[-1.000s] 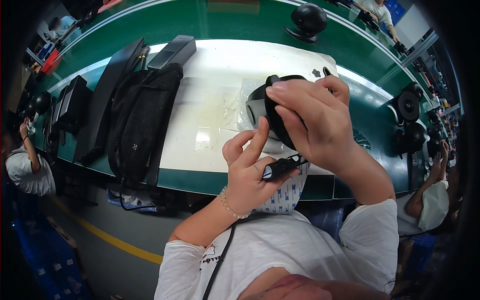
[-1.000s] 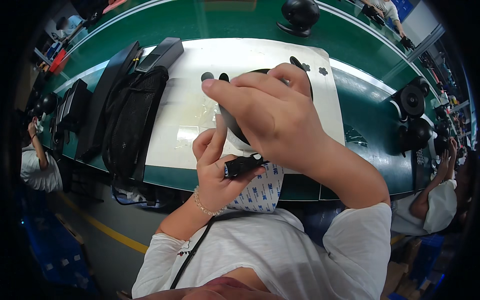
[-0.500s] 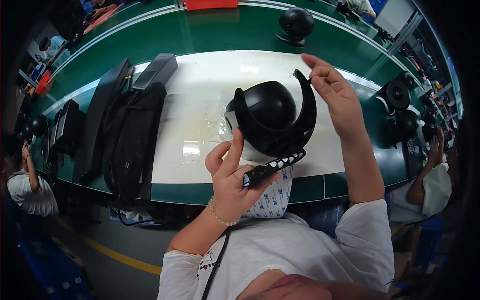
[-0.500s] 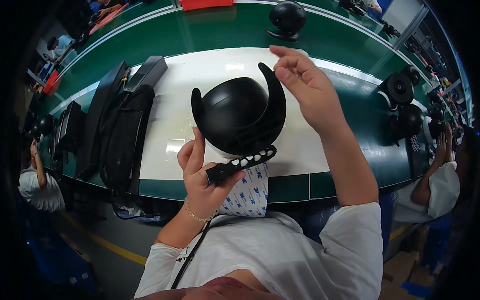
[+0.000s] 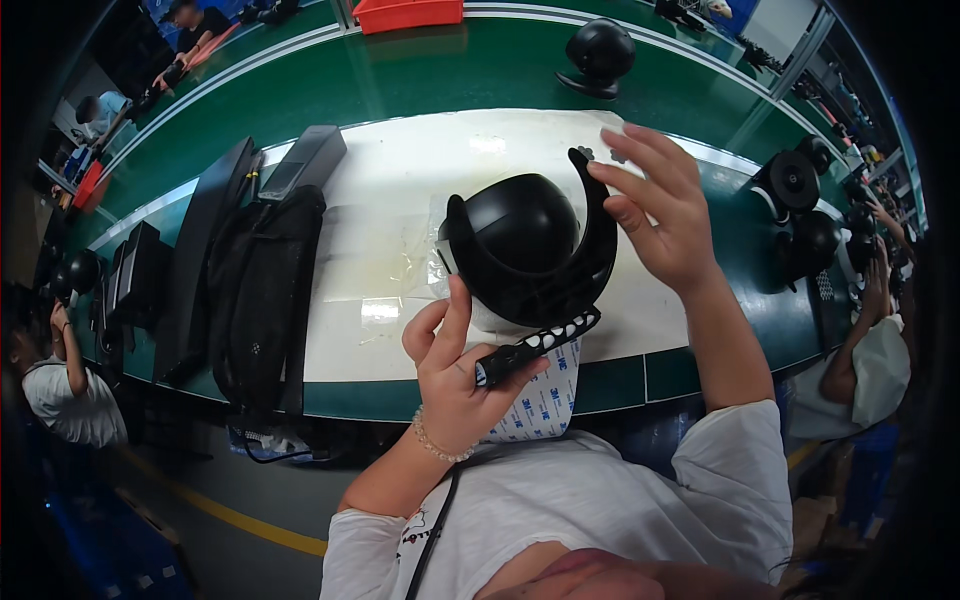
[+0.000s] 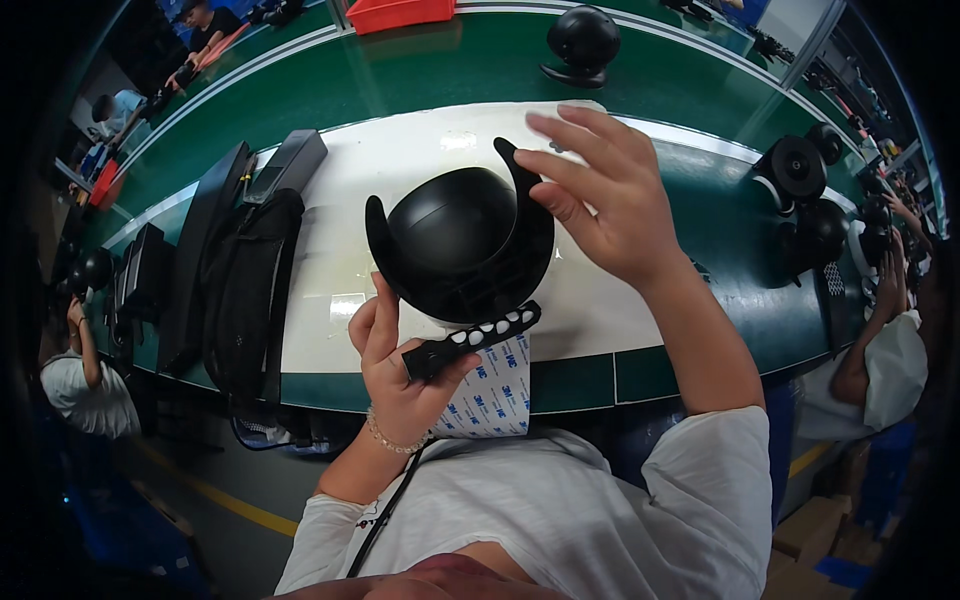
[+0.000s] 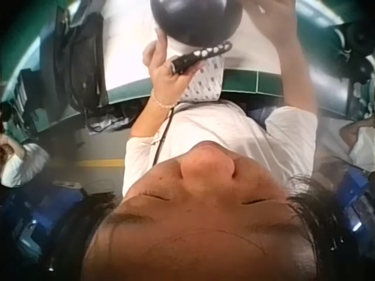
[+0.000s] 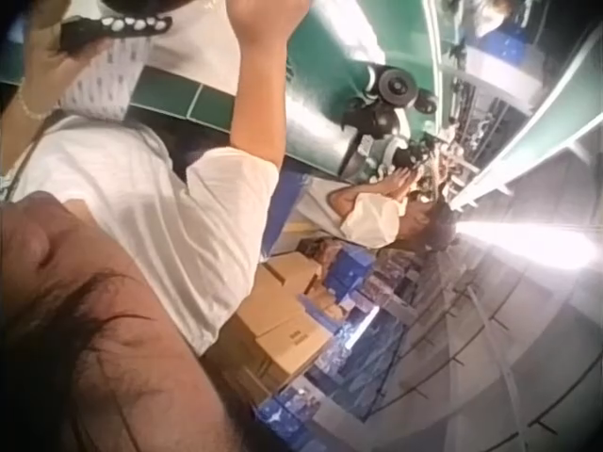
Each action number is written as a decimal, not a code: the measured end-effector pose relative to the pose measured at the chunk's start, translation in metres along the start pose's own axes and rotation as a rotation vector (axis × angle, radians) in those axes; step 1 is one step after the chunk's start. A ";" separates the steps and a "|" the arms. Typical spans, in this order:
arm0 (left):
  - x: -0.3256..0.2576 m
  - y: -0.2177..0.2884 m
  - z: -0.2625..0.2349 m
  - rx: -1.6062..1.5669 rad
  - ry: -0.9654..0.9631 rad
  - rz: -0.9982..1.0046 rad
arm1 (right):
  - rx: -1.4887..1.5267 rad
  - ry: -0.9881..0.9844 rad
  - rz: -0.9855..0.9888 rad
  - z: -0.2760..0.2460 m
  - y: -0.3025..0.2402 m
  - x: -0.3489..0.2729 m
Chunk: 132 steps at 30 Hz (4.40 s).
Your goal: Manually assemble components of a black lighting fixture housing on a production line.
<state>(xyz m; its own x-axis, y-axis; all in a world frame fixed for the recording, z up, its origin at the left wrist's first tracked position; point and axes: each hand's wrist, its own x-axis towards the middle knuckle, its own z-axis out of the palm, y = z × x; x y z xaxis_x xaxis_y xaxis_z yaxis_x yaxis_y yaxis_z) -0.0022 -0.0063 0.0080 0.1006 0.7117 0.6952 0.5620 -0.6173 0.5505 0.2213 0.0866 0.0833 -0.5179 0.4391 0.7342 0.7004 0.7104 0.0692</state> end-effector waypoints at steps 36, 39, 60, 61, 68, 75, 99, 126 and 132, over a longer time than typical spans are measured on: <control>0.005 -0.005 -0.010 -0.176 -0.226 0.001 | -0.566 -0.265 0.910 0.163 0.242 -0.016; 0.005 -0.003 -0.010 -0.169 -0.231 -0.010 | -0.509 -0.174 0.812 0.150 0.251 -0.029; -0.003 0.000 -0.005 -0.787 -0.180 -0.509 | 1.433 -0.137 1.030 0.023 -0.026 0.007; -0.002 0.002 -0.006 -0.807 -0.165 -0.529 | 1.444 -0.121 1.014 0.024 -0.030 0.009; -0.009 -0.003 -0.002 -0.869 -0.130 -0.596 | 0.841 0.094 0.113 0.011 -0.055 -0.047; -0.002 0.008 -0.001 -0.943 -0.004 -0.515 | 0.796 -0.086 0.178 0.006 -0.072 -0.042; -0.003 0.000 -0.003 -0.545 -0.209 -0.274 | 0.619 0.138 -0.369 0.005 -0.080 -0.044; -0.001 0.001 0.001 -0.392 -0.084 0.024 | 0.913 0.000 0.130 -0.015 -0.055 -0.004; 0.005 0.000 0.007 -0.260 0.019 0.044 | 1.076 -0.182 0.458 -0.012 -0.050 0.021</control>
<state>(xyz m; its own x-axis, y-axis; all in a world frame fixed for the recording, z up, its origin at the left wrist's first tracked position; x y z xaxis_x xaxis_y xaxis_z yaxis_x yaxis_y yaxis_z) 0.0040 0.0000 0.0082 0.1035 0.6774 0.7283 0.3274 -0.7146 0.6181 0.1818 0.0538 0.1035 -0.4490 0.7834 0.4297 0.1102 0.5259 -0.8434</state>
